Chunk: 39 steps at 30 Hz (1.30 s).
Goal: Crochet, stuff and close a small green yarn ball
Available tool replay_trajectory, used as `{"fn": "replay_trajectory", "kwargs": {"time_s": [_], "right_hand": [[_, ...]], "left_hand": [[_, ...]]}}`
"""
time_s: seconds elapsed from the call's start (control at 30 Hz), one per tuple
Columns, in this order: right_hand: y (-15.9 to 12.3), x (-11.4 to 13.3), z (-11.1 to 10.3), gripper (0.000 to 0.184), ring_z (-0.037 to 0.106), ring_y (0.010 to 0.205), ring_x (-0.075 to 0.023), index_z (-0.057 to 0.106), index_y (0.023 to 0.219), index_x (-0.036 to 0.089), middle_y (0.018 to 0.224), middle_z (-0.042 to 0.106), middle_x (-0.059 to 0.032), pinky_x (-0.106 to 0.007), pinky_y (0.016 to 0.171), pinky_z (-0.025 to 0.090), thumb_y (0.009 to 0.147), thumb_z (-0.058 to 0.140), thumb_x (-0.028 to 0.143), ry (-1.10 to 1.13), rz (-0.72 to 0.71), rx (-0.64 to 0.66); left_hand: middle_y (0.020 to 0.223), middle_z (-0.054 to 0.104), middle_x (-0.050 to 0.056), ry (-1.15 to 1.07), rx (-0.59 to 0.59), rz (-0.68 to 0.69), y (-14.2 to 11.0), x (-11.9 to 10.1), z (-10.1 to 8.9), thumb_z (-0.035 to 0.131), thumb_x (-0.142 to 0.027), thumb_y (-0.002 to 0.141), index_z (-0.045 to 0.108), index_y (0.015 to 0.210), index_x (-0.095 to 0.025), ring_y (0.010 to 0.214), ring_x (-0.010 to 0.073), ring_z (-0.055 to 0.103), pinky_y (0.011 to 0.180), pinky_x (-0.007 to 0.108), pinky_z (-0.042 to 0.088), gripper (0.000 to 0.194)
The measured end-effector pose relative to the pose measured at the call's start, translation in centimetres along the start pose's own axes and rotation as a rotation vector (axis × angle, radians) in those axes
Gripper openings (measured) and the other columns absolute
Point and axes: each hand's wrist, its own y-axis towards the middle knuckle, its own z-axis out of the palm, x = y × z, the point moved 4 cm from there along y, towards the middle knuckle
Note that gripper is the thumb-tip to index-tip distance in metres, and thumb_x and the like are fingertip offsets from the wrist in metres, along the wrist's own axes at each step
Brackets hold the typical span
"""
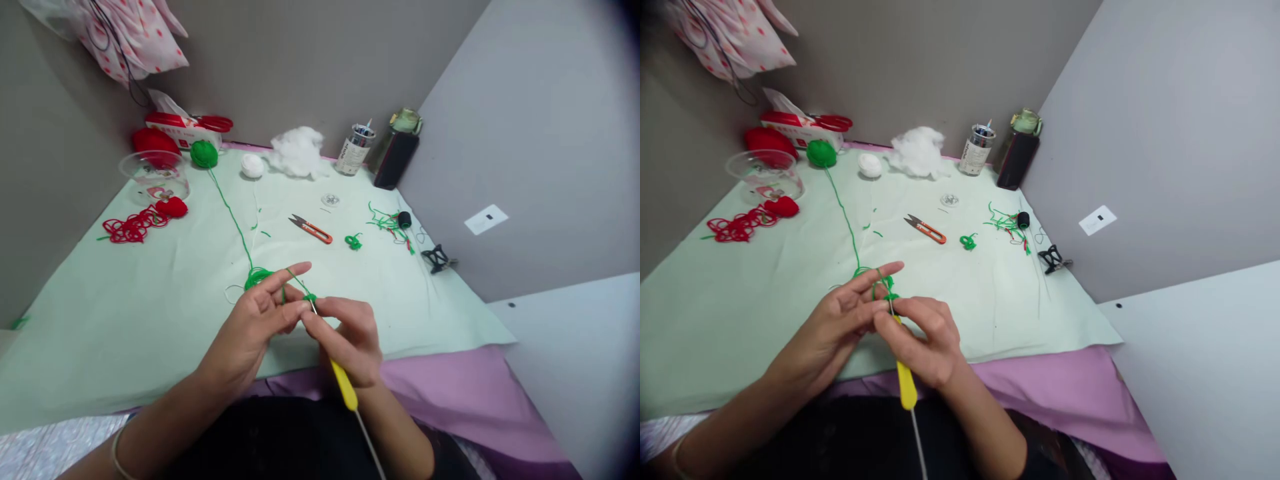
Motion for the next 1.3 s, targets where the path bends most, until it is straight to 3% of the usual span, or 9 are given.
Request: {"fn": "replay_trajectory", "kwargs": {"time_s": [0.13, 0.4, 0.53, 0.7, 0.8, 0.9, 1.0, 1.17, 1.3], "right_hand": [[0.7, -1.2, 0.0, 0.028, 0.072, 0.092, -0.0206, 0.075, 0.122, 0.028, 0.104, 0.076, -0.0065, -0.036, 0.073, 0.062, 0.103, 0.058, 0.017, 0.36, 0.265, -0.079], [1.3, -2.5, 0.2, 0.019, 0.063, 0.065, -0.0132, 0.077, 0.096, 0.024, 0.086, 0.073, -0.0024, -0.029, 0.062, 0.054, 0.104, 0.06, 0.028, 0.877, 0.757, -0.136], [1.3, -2.2, 0.9, 0.015, 0.068, 0.081, -0.0177, 0.077, 0.097, 0.024, 0.09, 0.074, -0.0048, -0.031, 0.067, 0.057, 0.101, 0.064, 0.028, 0.727, 0.685, -0.121], [1.1, -0.8, 0.8, 0.024, 0.07, 0.086, -0.0184, 0.078, 0.11, 0.029, 0.096, 0.072, -0.0042, -0.033, 0.071, 0.06, 0.099, 0.063, 0.014, 0.308, 0.446, -0.077], [1.2, -0.2, 0.5, 0.031, 0.07, 0.092, -0.0207, 0.077, 0.116, 0.032, 0.105, 0.072, -0.0054, -0.036, 0.073, 0.062, 0.097, 0.064, 0.012, 0.128, 0.265, -0.053], [1.5, -1.4, 0.1, 0.021, 0.068, 0.08, -0.0185, 0.077, 0.108, 0.027, 0.093, 0.071, -0.0045, -0.034, 0.069, 0.059, 0.101, 0.059, 0.017, 0.302, 0.435, -0.116], [1.7, -2.5, 0.2, 0.019, 0.061, 0.062, -0.0132, 0.076, 0.098, 0.023, 0.083, 0.069, -0.0027, -0.029, 0.058, 0.053, 0.103, 0.058, 0.024, 0.606, 0.669, -0.191], [1.7, -2.2, 0.8, 0.015, 0.069, 0.084, -0.0185, 0.078, 0.097, 0.023, 0.09, 0.074, -0.0053, -0.031, 0.072, 0.058, 0.1, 0.065, 0.028, 0.624, 0.666, -0.101], [1.0, -2.8, 1.1, 0.015, 0.064, 0.071, -0.0144, 0.077, 0.097, 0.023, 0.086, 0.074, -0.0037, -0.028, 0.066, 0.055, 0.1, 0.066, 0.031, 0.719, 0.761, -0.127]], "left_hand": [[0.079, 0.052, -0.003, -0.152, 0.087, -0.122, 0.4, -0.1, -0.1, 0.088, -0.029, 0.079, 0.078, 0.124, -0.026, 0.058, 0.0035, 0.033, 0.053, 0.017, 0.031, 0.046], [0.09, 0.062, 0.0, 0.101, 0.08, 0.031, 0.4, -1.0, -0.8, 0.083, -0.025, 0.082, 0.082, 0.114, -0.029, 0.084, 0.0111, 0.054, 0.075, 0.019, 0.047, 0.033], [0.093, 0.068, 0.0, 0.12, 0.089, 0.06, 0.4, -0.5, -0.4, 0.082, -0.025, 0.085, 0.08, 0.119, -0.032, 0.093, 0.0134, 0.061, 0.092, 0.026, 0.05, 0.035], [0.09, 0.069, -0.002, 0.078, 0.0, 0.11, 0.5, 0.0, -0.3, 0.086, -0.026, 0.082, 0.078, 0.122, -0.03, 0.091, 0.0137, 0.065, 0.093, 0.027, 0.052, 0.041], [0.091, 0.071, 0.001, -0.098, 0.03, -0.027, 0.8, 0.4, -0.1, 0.087, -0.027, 0.081, 0.079, 0.121, -0.027, 0.092, 0.0139, 0.065, 0.09, 0.025, 0.052, 0.041], [0.089, 0.071, 0.002, -0.208, 0.085, -0.164, 1.0, 0.4, 0.0, 0.086, -0.026, 0.081, 0.083, 0.113, -0.022, 0.085, 0.0114, 0.063, 0.085, 0.021, 0.052, 0.033], [0.087, 0.068, 0.0, -0.141, 0.068, -0.112, 1.1, 0.0, -0.5, 0.084, -0.025, 0.083, 0.084, 0.111, -0.022, 0.082, 0.0092, 0.06, 0.081, 0.018, 0.05, 0.028], [0.092, 0.069, 0.0, 0.096, 0.093, 0.04, 0.8, -0.1, -0.3, 0.081, -0.026, 0.086, 0.079, 0.122, -0.031, 0.09, 0.013, 0.063, 0.091, 0.026, 0.051, 0.036], [0.094, 0.065, -0.001, 0.194, 0.081, 0.075, 0.7, -0.1, -0.4, 0.082, -0.026, 0.086, 0.075, 0.127, -0.032, 0.094, 0.0147, 0.065, 0.094, 0.028, 0.054, 0.042]]}}
